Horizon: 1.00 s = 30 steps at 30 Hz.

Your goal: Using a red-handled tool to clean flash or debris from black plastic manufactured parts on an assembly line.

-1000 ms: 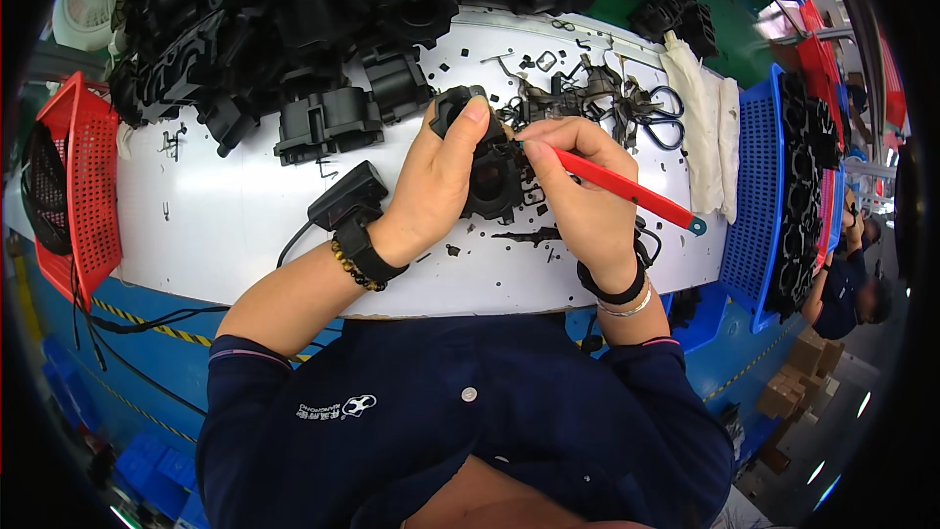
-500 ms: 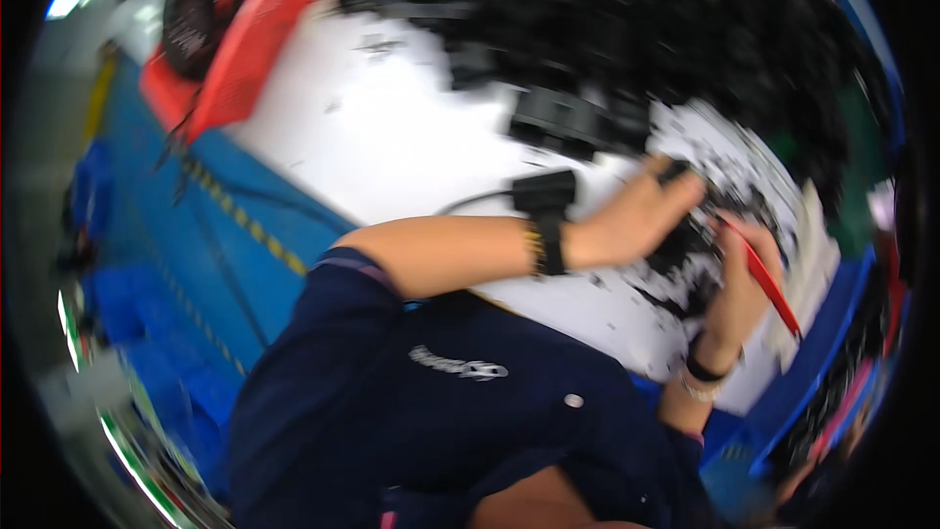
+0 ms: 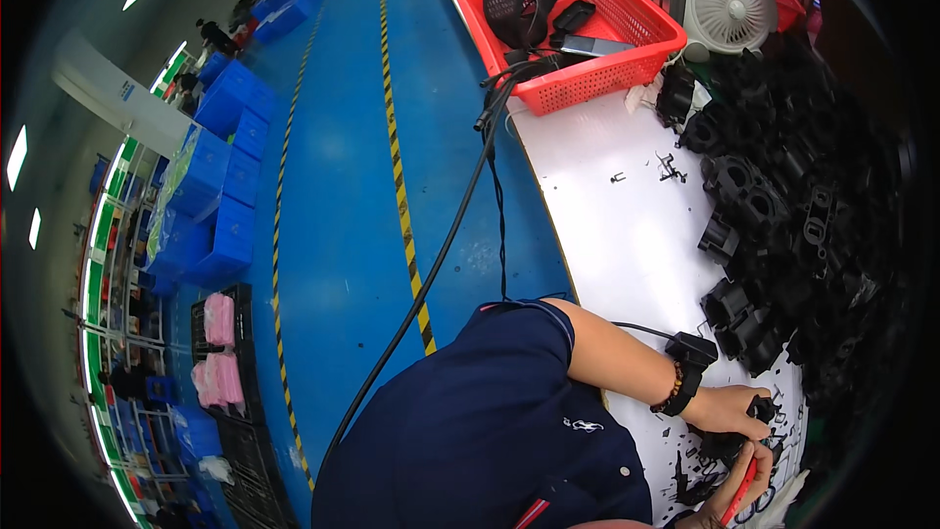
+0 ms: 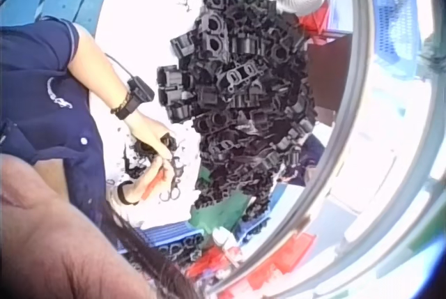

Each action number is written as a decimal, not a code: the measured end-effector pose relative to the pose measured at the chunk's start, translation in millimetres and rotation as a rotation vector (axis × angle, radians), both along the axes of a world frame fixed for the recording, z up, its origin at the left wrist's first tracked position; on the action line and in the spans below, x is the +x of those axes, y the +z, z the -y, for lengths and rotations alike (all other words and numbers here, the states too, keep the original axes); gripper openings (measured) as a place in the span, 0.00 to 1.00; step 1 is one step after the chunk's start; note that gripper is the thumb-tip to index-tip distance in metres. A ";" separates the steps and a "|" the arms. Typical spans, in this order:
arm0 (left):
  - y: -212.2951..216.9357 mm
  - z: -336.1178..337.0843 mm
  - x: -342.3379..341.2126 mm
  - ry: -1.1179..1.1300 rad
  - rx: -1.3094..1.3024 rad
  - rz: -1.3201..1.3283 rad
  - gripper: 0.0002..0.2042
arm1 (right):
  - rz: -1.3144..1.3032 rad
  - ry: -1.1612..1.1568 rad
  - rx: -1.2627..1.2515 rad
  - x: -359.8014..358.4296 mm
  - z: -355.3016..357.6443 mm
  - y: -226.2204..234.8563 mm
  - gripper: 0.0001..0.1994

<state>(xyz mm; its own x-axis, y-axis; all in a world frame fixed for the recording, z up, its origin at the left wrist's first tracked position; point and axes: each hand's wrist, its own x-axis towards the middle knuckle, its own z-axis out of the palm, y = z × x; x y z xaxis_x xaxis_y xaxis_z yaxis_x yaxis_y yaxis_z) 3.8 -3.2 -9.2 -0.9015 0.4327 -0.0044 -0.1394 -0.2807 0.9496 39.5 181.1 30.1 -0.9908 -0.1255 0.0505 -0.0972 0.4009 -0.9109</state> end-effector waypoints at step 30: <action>-11.7 -13.4 2.8 0.189 -0.091 -0.107 0.25 | -0.013 0.017 0.002 5.0 -0.1 -4.5 0.08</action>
